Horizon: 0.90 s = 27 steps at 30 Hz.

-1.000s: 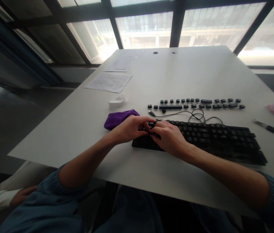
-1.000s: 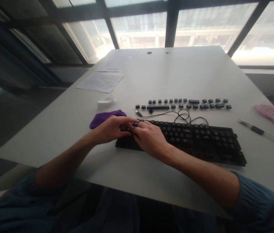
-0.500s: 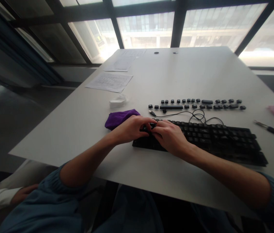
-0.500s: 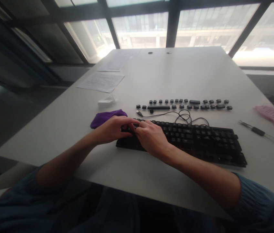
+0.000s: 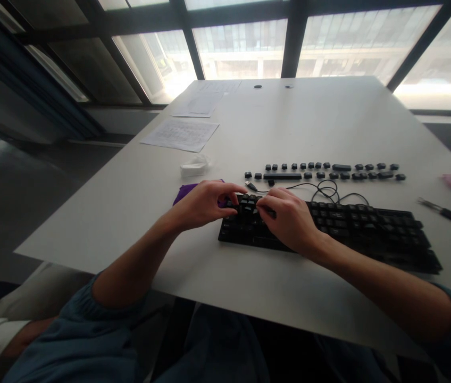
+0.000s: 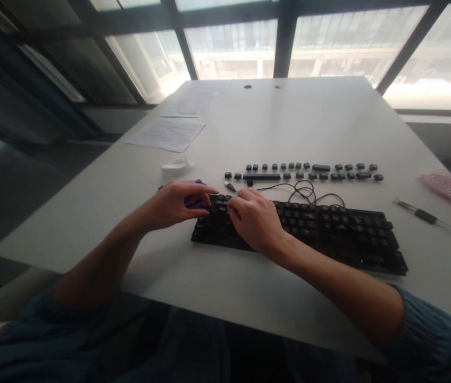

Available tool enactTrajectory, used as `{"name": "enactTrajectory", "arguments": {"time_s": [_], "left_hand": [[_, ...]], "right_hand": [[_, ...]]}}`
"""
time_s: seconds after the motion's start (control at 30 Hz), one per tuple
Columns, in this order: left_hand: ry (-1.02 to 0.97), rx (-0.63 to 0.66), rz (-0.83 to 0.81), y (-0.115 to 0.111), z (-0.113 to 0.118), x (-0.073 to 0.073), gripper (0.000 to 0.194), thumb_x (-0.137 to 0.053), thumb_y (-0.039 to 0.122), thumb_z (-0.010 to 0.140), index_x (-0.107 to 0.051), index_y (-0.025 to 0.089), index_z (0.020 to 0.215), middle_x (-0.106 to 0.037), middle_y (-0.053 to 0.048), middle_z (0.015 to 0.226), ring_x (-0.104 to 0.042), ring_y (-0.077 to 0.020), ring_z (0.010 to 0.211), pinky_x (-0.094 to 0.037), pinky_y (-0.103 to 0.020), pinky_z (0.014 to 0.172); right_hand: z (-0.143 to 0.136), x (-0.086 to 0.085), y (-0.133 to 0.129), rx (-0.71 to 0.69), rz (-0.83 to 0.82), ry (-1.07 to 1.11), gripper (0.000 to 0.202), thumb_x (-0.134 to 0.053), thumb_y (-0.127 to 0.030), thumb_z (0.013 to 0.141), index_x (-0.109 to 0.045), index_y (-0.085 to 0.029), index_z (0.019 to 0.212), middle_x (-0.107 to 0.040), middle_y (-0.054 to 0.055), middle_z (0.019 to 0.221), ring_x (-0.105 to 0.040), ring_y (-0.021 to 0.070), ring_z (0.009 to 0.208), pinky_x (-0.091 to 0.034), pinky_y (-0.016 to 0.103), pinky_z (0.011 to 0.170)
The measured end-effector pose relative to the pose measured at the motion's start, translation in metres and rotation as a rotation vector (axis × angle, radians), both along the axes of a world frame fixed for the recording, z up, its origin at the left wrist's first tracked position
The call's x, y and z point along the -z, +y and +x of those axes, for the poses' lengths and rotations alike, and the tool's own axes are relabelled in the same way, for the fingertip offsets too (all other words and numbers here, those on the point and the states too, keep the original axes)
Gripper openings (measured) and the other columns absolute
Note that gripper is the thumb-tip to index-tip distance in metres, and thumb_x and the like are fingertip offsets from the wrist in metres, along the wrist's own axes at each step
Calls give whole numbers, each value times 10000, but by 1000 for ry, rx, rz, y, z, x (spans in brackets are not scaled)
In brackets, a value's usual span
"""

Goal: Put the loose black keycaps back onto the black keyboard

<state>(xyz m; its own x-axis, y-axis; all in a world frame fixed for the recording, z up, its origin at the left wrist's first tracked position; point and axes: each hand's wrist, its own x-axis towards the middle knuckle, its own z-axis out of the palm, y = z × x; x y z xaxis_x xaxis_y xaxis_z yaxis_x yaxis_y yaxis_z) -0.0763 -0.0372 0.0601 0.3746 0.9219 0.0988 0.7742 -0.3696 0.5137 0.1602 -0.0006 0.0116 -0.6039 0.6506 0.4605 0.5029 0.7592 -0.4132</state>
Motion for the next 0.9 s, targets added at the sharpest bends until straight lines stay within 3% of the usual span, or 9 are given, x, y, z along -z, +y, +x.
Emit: {"name": "enactTrajectory", "arguments": {"time_s": [0.23,0.47,0.73,0.9], "left_hand": [[-37,43,-28,0,10,8,515,-813,166,782,-684,220,1278,-763,-3,924,-681,-159,845,-499,-259,781],[-49,69,-54,-1,22,19,415,-824,130,763,-743,214,1162,-755,-8,900,-678,-156,810,-507,-255,766],[-109,19,-76,-2,21,22,373,-814,125,758,-717,198,1111,-748,-1,909,-689,-150,806,-526,-254,769],[-126,29,-98,-2,20,22,394,-802,126,769,-720,209,1146,-767,-4,935,-710,-163,856,-532,-259,788]], "right_hand": [[1,1,0,4,-11,11,163,-604,-171,943,-727,-201,840,-654,46,841,-576,195,840,-404,292,719],[0,1,-2,9,-13,-9,201,-592,-186,954,-714,-194,795,-651,47,821,-568,188,827,-395,295,704],[1,6,-6,-202,-22,-136,182,-613,-166,940,-780,-237,943,-678,42,898,-574,184,890,-405,287,709],[1,9,-3,-219,5,-153,169,-640,-216,961,-780,-239,869,-675,38,882,-561,173,861,-389,287,692]]}}
